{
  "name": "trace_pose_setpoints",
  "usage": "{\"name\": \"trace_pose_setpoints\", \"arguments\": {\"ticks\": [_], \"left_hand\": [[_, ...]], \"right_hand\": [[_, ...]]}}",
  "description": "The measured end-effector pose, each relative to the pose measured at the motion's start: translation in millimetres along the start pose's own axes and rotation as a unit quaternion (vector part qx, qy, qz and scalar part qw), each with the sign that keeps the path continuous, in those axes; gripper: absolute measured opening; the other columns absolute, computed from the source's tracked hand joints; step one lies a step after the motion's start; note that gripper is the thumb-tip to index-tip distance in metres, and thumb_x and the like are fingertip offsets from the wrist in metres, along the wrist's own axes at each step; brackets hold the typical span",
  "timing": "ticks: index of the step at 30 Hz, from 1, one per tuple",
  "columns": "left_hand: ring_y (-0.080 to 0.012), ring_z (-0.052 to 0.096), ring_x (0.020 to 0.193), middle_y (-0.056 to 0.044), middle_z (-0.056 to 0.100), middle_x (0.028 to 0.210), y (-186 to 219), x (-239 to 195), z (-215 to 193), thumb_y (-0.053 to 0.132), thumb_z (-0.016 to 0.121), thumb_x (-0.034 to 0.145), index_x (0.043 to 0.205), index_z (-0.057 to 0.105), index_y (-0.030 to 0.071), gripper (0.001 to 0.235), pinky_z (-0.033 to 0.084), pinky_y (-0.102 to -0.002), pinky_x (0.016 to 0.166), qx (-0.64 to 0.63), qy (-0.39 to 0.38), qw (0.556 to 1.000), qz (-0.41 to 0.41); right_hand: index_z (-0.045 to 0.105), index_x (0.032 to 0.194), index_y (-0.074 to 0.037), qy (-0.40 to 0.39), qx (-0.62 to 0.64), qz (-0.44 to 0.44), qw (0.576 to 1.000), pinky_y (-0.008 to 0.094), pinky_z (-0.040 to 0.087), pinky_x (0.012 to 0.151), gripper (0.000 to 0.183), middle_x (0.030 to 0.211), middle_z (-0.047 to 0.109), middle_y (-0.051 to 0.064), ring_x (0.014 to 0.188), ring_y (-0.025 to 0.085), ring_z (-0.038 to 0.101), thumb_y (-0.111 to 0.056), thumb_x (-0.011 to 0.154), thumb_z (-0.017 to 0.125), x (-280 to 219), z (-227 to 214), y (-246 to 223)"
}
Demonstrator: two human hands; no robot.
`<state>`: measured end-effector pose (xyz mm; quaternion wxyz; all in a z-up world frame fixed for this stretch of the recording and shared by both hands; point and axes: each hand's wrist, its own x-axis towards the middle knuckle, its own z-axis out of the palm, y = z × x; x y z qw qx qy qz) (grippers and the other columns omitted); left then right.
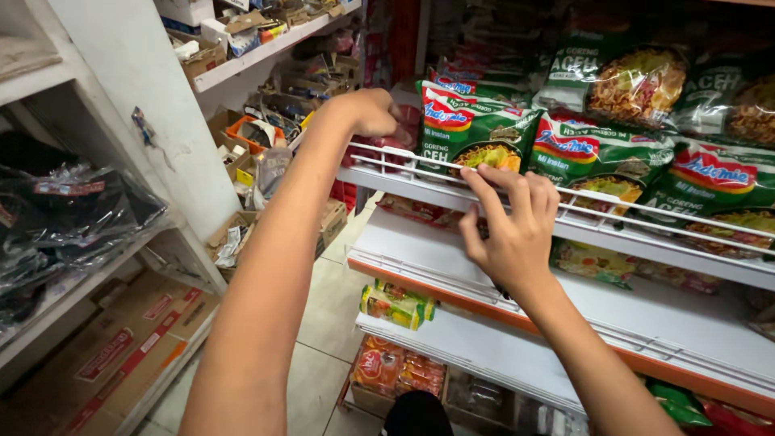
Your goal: The person wipes the metal shelves of a grocery store with a red cloth. They clean multiple levels of shelving, moving from the lower sections to the upper sections, and also wipe the edges of cardboard boxes containing packaged food items.
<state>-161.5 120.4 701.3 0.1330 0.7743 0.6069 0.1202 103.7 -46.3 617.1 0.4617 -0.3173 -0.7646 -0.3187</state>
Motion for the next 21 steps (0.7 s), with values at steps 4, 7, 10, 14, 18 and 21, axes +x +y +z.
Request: {"name": "trace_pose_setpoints", "arguments": {"ticks": [4,7,10,14,18,21], "left_hand": [[-0.0349,0.064,0.115,-0.018,0.069,0.123,-11.3,34.9,22.3,0.045,0.082,0.077,0.121,0.074,0.018,0.052,0.050,-0.040,0.099,0.013,0.100,0.994,0.045],[-0.0334,0.066,0.118,-0.014,0.070,0.128,-2.2,27.2,18.5,0.043,0.080,0.076,0.121,0.077,0.021,0.049,0.051,-0.041,0.102,0.005,0.064,0.998,0.003],[-0.0357,0.066,0.118,-0.017,0.068,0.130,8.2,2.5,-7.1,0.046,0.083,0.079,0.121,0.073,0.007,0.058,0.053,-0.044,0.100,0.082,0.013,0.995,-0.046],[-0.0306,0.067,0.117,-0.010,0.071,0.129,8.9,-12.9,-11.5,0.043,0.084,0.071,0.120,0.076,0.018,0.055,0.052,-0.042,0.100,0.034,-0.011,0.999,-0.031],[-0.0331,0.063,0.125,-0.010,0.065,0.139,-0.4,13.9,8.2,0.045,0.079,0.078,0.128,0.072,0.024,0.055,0.050,-0.043,0.106,0.011,0.028,0.999,-0.025],[-0.0426,0.037,0.140,-0.014,0.034,0.157,0.4,37.6,22.9,0.048,0.070,0.086,0.138,0.061,0.034,0.055,0.037,-0.049,0.113,0.045,0.049,0.997,-0.028]], "right_hand": [[0.069,0.132,-0.011,0.011,0.001,0.009,1.000,0.052,0.038,0.110,0.050,0.127,0.062,0.008,0.118,0.033,0.052,-0.011,0.083,0.073,0.9,3.3,-2.1],[0.070,0.132,-0.012,0.011,-0.003,0.010,1.000,0.052,0.038,0.110,0.049,0.127,0.062,0.008,0.118,0.033,0.052,-0.011,0.083,0.073,0.8,3.2,-1.5],[0.070,0.131,-0.012,0.009,-0.003,0.009,1.000,0.052,0.038,0.111,0.049,0.127,0.062,0.007,0.119,0.033,0.052,-0.011,0.082,0.072,0.7,3.6,-1.6],[0.070,0.131,-0.012,0.016,-0.001,0.018,1.000,0.052,0.038,0.111,0.048,0.128,0.062,0.007,0.118,0.033,0.052,-0.009,0.083,0.072,-0.8,8.5,-3.0],[0.070,0.131,-0.012,0.019,-0.001,0.030,0.999,0.053,0.037,0.113,0.048,0.127,0.062,0.008,0.119,0.034,0.051,-0.008,0.084,0.072,-2.6,12.3,-5.7],[0.070,0.131,-0.012,0.022,-0.002,0.036,0.999,0.052,0.038,0.112,0.049,0.126,0.061,0.009,0.120,0.035,0.051,-0.006,0.082,0.070,-2.2,13.5,-8.1]]}}
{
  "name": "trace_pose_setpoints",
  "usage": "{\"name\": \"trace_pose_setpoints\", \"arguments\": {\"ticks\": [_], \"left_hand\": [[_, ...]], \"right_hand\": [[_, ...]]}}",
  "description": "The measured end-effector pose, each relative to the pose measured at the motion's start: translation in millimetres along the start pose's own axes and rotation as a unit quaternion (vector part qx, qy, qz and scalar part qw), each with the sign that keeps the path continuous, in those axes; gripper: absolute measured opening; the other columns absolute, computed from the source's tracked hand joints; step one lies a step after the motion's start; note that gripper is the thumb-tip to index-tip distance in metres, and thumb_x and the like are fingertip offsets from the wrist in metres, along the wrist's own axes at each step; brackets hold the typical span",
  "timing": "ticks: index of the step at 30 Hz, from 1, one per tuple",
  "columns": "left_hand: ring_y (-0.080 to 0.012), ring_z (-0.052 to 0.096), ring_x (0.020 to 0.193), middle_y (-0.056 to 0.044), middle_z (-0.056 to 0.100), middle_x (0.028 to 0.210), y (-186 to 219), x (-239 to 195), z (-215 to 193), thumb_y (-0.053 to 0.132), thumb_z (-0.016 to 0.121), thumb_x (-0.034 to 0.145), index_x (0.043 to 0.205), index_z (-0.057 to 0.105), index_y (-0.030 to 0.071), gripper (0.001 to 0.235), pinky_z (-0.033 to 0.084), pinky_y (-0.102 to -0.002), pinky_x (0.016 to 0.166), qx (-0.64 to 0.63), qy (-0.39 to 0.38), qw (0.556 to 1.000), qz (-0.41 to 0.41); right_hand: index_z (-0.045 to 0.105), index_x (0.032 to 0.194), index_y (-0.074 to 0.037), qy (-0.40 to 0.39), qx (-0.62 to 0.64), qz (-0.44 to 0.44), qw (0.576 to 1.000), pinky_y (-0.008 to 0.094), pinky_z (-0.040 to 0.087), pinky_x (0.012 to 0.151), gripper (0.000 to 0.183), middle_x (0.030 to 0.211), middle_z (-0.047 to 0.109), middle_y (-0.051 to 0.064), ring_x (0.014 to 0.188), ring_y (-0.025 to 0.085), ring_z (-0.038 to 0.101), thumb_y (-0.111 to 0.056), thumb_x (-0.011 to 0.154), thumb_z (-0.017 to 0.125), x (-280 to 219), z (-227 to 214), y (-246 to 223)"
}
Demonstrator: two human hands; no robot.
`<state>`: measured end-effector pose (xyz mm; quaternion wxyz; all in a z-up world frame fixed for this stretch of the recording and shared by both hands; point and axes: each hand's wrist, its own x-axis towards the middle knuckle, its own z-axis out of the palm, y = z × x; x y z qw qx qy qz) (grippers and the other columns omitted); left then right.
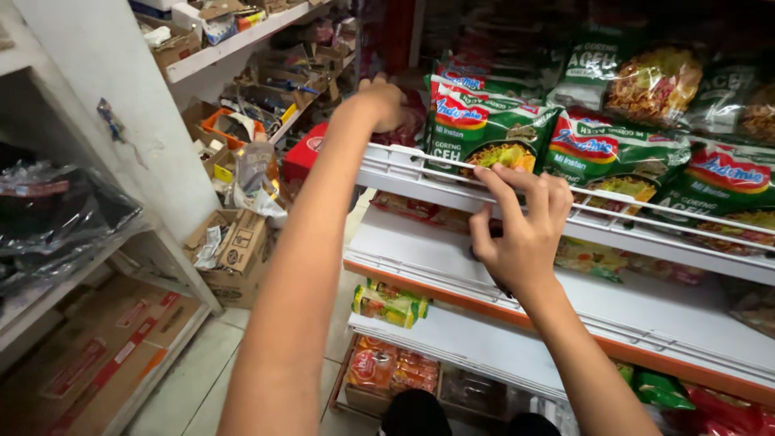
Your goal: The person wipes the metal shelves of a grocery store with a red cloth. They clean multiple levels of shelving, moving from the lower sections to the upper sections, and also wipe the edges of cardboard boxes containing packaged food items.
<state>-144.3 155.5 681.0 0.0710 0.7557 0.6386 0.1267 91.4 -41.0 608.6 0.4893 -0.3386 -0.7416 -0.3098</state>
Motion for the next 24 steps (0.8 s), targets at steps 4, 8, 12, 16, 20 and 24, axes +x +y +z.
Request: {"name": "trace_pose_setpoints", "arguments": {"ticks": [4,8,12,16,20,24], "left_hand": [[-0.0456,0.017,0.154,-0.012,0.018,0.171,-2.1,11.0,6.9,0.058,0.057,0.096,0.149,0.055,0.031,0.060,0.030,-0.052,0.122,0.018,-0.018,1.000,-0.015],[-0.0448,0.027,0.151,-0.010,0.033,0.164,-6.6,12.3,8.6,0.056,0.051,0.098,0.150,0.050,0.031,0.058,0.029,-0.058,0.121,-0.003,-0.031,0.999,-0.038],[-0.0345,0.043,0.147,-0.012,0.045,0.159,-9.8,19.9,15.9,0.052,0.046,0.100,0.150,0.052,0.027,0.056,0.028,-0.061,0.120,0.018,-0.020,1.000,-0.016],[-0.0365,0.039,0.147,-0.017,0.043,0.157,-13.0,16.5,18.9,0.059,0.046,0.098,0.149,0.052,0.024,0.061,0.027,-0.057,0.119,0.003,-0.008,1.000,-0.007],[-0.0383,0.040,0.145,-0.020,0.041,0.156,-12.3,13.9,18.1,0.059,0.046,0.098,0.149,0.051,0.024,0.062,0.027,-0.056,0.119,-0.001,0.002,1.000,0.002],[-0.0416,0.039,0.143,-0.019,0.038,0.157,-11.6,7.3,13.6,0.062,0.048,0.096,0.149,0.050,0.026,0.064,0.030,-0.054,0.118,-0.009,0.000,1.000,-0.006]], "right_hand": [[0.070,0.128,-0.012,0.004,-0.010,0.011,1.000,0.052,0.038,0.113,0.046,0.126,0.062,0.008,0.119,0.034,0.051,-0.005,0.083,0.070,0.0,2.9,-3.2],[0.070,0.126,-0.012,0.017,-0.011,0.021,1.000,0.052,0.037,0.113,0.045,0.126,0.063,0.007,0.120,0.034,0.051,-0.005,0.082,0.070,3.0,6.7,-7.6],[0.070,0.126,-0.012,0.012,-0.008,0.026,1.000,0.053,0.037,0.113,0.045,0.125,0.062,0.009,0.121,0.036,0.050,-0.005,0.081,0.070,2.2,3.1,-9.8],[0.070,0.127,-0.013,0.004,0.003,0.026,1.000,0.053,0.038,0.112,0.047,0.124,0.062,0.009,0.119,0.035,0.051,-0.004,0.081,0.069,3.8,-1.9,-11.5],[0.070,0.129,-0.013,-0.004,0.011,0.030,0.999,0.053,0.038,0.114,0.049,0.124,0.062,0.009,0.119,0.034,0.053,-0.004,0.081,0.068,6.0,-5.8,-10.8],[0.069,0.128,-0.013,0.007,0.003,0.033,0.999,0.053,0.038,0.114,0.048,0.123,0.061,0.010,0.119,0.036,0.051,-0.004,0.081,0.068,5.9,-4.1,-12.3]]}}
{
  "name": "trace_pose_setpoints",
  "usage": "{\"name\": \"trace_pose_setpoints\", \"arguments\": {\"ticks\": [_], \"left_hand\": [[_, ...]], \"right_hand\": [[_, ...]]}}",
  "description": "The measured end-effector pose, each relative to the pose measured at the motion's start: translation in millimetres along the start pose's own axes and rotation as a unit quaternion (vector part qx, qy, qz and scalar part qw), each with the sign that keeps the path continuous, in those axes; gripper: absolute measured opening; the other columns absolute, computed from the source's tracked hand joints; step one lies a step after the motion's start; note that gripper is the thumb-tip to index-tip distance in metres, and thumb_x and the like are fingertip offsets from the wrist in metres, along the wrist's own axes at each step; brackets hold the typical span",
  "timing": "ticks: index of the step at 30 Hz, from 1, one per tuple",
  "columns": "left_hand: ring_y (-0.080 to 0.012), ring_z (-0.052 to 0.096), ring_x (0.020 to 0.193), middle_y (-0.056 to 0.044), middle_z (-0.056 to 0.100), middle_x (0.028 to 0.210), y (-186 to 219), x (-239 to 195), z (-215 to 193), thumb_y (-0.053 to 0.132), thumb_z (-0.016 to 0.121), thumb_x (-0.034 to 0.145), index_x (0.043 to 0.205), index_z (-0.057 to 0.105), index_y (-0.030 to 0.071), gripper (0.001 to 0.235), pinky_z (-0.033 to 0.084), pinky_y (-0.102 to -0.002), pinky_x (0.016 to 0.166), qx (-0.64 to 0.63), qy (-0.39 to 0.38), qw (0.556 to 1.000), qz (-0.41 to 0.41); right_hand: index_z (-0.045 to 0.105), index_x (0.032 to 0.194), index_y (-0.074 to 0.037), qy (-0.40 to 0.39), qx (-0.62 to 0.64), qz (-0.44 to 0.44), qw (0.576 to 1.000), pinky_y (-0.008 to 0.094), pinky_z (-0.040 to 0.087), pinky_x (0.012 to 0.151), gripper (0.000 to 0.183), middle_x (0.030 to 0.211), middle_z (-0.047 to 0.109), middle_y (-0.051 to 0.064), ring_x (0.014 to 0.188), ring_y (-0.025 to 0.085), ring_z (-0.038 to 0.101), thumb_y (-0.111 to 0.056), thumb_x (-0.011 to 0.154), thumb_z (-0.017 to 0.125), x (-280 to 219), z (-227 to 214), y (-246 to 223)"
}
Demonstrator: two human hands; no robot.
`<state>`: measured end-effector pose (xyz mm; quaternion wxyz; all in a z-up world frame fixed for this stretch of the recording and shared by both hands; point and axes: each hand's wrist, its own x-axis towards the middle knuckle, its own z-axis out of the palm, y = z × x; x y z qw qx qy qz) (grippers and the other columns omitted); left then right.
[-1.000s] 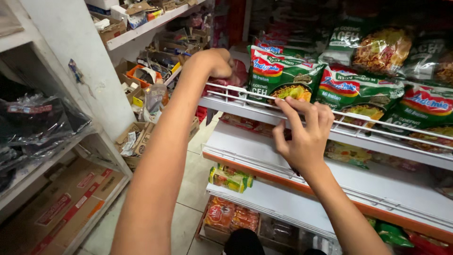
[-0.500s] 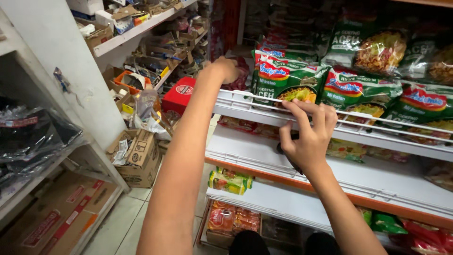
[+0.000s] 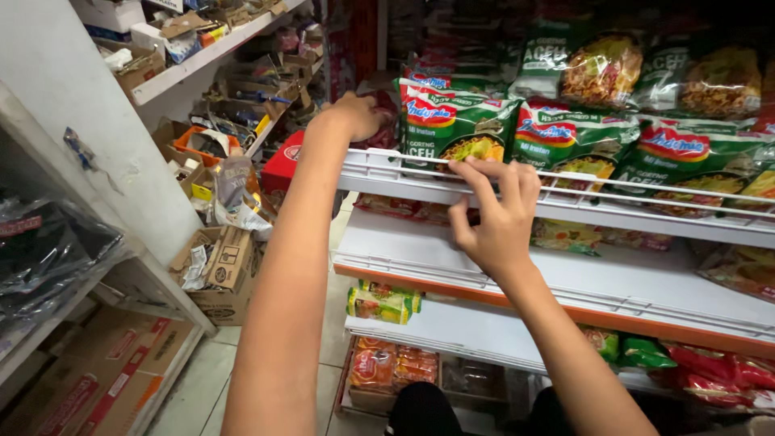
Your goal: The person wipes the metal shelves of a grocery store with a red cloth. They clean multiple levels of shelving, moving from the lower sections to the upper sections, and also wipe the edges of cardboard boxes containing packaged food items.
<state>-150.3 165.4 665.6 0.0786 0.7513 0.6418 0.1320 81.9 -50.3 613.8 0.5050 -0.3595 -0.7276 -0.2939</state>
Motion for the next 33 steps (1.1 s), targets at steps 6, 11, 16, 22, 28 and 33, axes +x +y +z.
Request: {"name": "trace_pose_setpoints", "arguments": {"ticks": [6,11,16,22,28,33], "left_hand": [[-0.0372,0.055,0.136,-0.016,0.057,0.149,-13.7,16.7,10.6,0.044,0.056,0.090,0.146,0.058,0.028,0.058,0.043,-0.046,0.114,-0.020,0.001,0.998,0.065],[-0.0398,0.054,0.134,-0.018,0.054,0.150,-7.4,5.0,-1.3,0.050,0.060,0.092,0.147,0.057,0.026,0.060,0.045,-0.047,0.110,0.010,-0.028,1.000,0.001],[-0.0308,0.055,0.137,-0.010,0.056,0.151,-23.3,-32.0,-41.2,0.052,0.074,0.079,0.146,0.056,0.025,0.074,0.042,-0.041,0.113,0.004,-0.156,0.986,0.067],[-0.0279,0.053,0.137,-0.015,0.056,0.149,-29.1,-51.2,-33.0,0.048,0.076,0.080,0.146,0.057,0.017,0.076,0.041,-0.036,0.111,-0.097,-0.095,0.990,0.048],[-0.0211,0.063,0.123,-0.011,0.067,0.137,-29.3,-75.5,-26.6,0.030,0.076,0.082,0.142,0.062,0.015,0.063,0.045,-0.032,0.104,-0.272,-0.092,0.955,0.078],[-0.0251,0.071,0.108,-0.013,0.076,0.119,-30.2,-78.7,-21.4,0.029,0.074,0.083,0.145,0.058,0.017,0.065,0.051,-0.034,0.096,-0.299,-0.045,0.953,-0.004]], "right_hand": [[0.068,0.129,-0.012,-0.001,0.009,0.002,1.000,0.054,0.037,0.114,0.048,0.123,0.061,0.008,0.119,0.033,0.053,-0.007,0.081,0.071,-0.8,-0.4,1.7],[0.069,0.127,-0.013,0.015,0.009,-0.017,1.000,0.053,0.038,0.110,0.049,0.122,0.062,0.008,0.116,0.034,0.051,-0.007,0.078,0.070,-0.5,3.2,9.5],[0.070,0.128,-0.014,0.020,0.001,-0.026,0.999,0.052,0.038,0.109,0.049,0.122,0.062,0.006,0.116,0.032,0.052,-0.007,0.079,0.071,-6.3,9.3,22.3],[0.070,0.127,-0.014,0.028,0.009,-0.025,0.999,0.051,0.039,0.109,0.049,0.122,0.063,0.005,0.117,0.028,0.055,-0.008,0.079,0.072,-7.4,12.6,25.0],[0.070,0.127,-0.013,0.013,0.020,-0.025,0.999,0.051,0.039,0.108,0.047,0.121,0.063,0.006,0.115,0.028,0.055,-0.008,0.080,0.072,1.9,2.2,21.8],[0.070,0.127,-0.013,-0.019,0.035,-0.010,0.999,0.050,0.040,0.108,0.048,0.122,0.063,0.006,0.114,0.029,0.054,-0.008,0.080,0.072,5.1,-6.4,20.5]]}}
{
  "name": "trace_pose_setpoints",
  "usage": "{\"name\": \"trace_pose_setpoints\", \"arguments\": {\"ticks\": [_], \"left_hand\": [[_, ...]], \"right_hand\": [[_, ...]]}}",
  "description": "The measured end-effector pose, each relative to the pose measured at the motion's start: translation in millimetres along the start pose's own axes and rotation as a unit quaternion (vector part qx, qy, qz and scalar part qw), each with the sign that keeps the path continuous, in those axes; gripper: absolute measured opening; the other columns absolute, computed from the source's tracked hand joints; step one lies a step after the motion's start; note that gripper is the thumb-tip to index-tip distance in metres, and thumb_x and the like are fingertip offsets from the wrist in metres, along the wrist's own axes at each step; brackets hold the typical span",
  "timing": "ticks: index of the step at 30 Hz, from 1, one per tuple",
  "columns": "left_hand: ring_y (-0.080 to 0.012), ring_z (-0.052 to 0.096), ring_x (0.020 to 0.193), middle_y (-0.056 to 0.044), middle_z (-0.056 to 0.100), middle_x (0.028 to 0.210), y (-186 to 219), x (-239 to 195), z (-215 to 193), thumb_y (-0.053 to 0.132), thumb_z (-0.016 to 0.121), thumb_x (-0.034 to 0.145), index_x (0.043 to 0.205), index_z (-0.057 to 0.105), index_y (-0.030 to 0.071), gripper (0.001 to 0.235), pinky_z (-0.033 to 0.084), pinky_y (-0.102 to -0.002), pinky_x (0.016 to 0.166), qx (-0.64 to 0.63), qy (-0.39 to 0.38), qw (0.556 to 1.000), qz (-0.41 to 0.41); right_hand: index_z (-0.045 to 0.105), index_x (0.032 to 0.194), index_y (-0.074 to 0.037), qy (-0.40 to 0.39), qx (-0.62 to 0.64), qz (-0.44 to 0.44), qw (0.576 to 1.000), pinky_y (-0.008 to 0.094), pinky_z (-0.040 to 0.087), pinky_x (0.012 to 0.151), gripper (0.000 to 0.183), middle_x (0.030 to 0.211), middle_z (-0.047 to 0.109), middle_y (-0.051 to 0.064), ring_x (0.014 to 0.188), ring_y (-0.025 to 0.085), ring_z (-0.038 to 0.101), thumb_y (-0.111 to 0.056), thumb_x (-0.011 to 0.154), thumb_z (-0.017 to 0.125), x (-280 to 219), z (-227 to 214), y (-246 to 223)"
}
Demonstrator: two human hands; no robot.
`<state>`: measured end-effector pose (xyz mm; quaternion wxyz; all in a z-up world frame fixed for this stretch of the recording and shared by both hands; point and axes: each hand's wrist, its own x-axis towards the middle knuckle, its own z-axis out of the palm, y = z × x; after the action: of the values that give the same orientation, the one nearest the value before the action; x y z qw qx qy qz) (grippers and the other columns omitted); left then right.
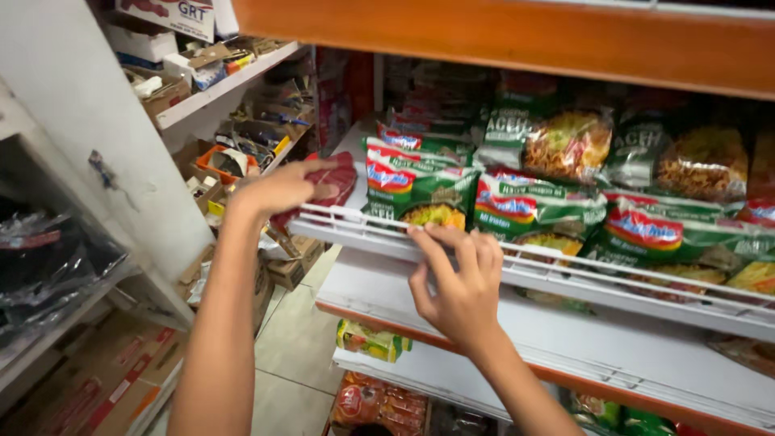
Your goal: The person wipes the metal shelves of a grocery store with a red cloth. They clean multiple levels of shelving, moving from the lower sections to the upper sections, and also wipe the edges of cardboard boxes containing packaged food items.
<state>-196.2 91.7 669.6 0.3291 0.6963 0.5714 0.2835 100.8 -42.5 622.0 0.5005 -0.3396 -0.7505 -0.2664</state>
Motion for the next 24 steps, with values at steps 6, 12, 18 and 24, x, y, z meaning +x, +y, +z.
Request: {"name": "trace_pose_setpoints", "arguments": {"ticks": [6,12,18,24], "left_hand": [[-0.0361,0.070,0.108,-0.021,0.073,0.117,1.1,-8.7,2.5,0.033,0.074,0.085,0.141,0.056,0.014,0.061,0.051,-0.041,0.096,0.074,0.103,0.991,-0.036],[-0.0454,0.060,0.120,-0.026,0.066,0.123,-8.2,-5.5,19.1,0.026,0.077,0.084,0.133,0.055,0.008,0.056,0.047,-0.049,0.100,0.085,0.197,0.975,0.064],[-0.0425,0.058,0.120,-0.023,0.060,0.129,39.7,-30.2,6.6,0.015,0.076,0.089,0.142,0.054,0.009,0.058,0.045,-0.052,0.101,0.001,0.359,0.933,0.011],[-0.0274,0.062,0.126,-0.015,0.057,0.146,130.0,-115.3,-69.9,0.006,0.072,0.098,0.149,0.048,0.005,0.057,0.051,-0.039,0.108,-0.155,0.622,0.767,0.035]], "right_hand": [[0.071,0.123,-0.015,-0.001,-0.011,0.037,0.999,0.050,0.040,0.102,0.046,0.116,0.061,0.003,0.110,0.026,0.054,-0.006,0.078,0.071,7.5,11.2,-1.5],[0.070,0.122,-0.012,-0.093,0.034,0.090,0.991,0.052,0.042,0.103,0.048,0.122,0.063,0.007,0.116,0.030,0.057,-0.005,0.074,0.070,39.2,-20.2,-15.3],[0.069,0.114,-0.007,-0.198,0.206,0.161,0.945,0.045,0.045,0.107,0.036,0.132,0.060,0.018,0.128,0.036,0.055,-0.003,0.078,0.070,119.5,-94.0,-26.1],[0.072,0.101,-0.012,-0.062,0.018,0.119,0.991,0.042,0.037,0.099,0.021,0.119,0.064,0.007,0.115,0.026,0.058,-0.005,0.081,0.070,225.4,-143.5,18.7]]}}
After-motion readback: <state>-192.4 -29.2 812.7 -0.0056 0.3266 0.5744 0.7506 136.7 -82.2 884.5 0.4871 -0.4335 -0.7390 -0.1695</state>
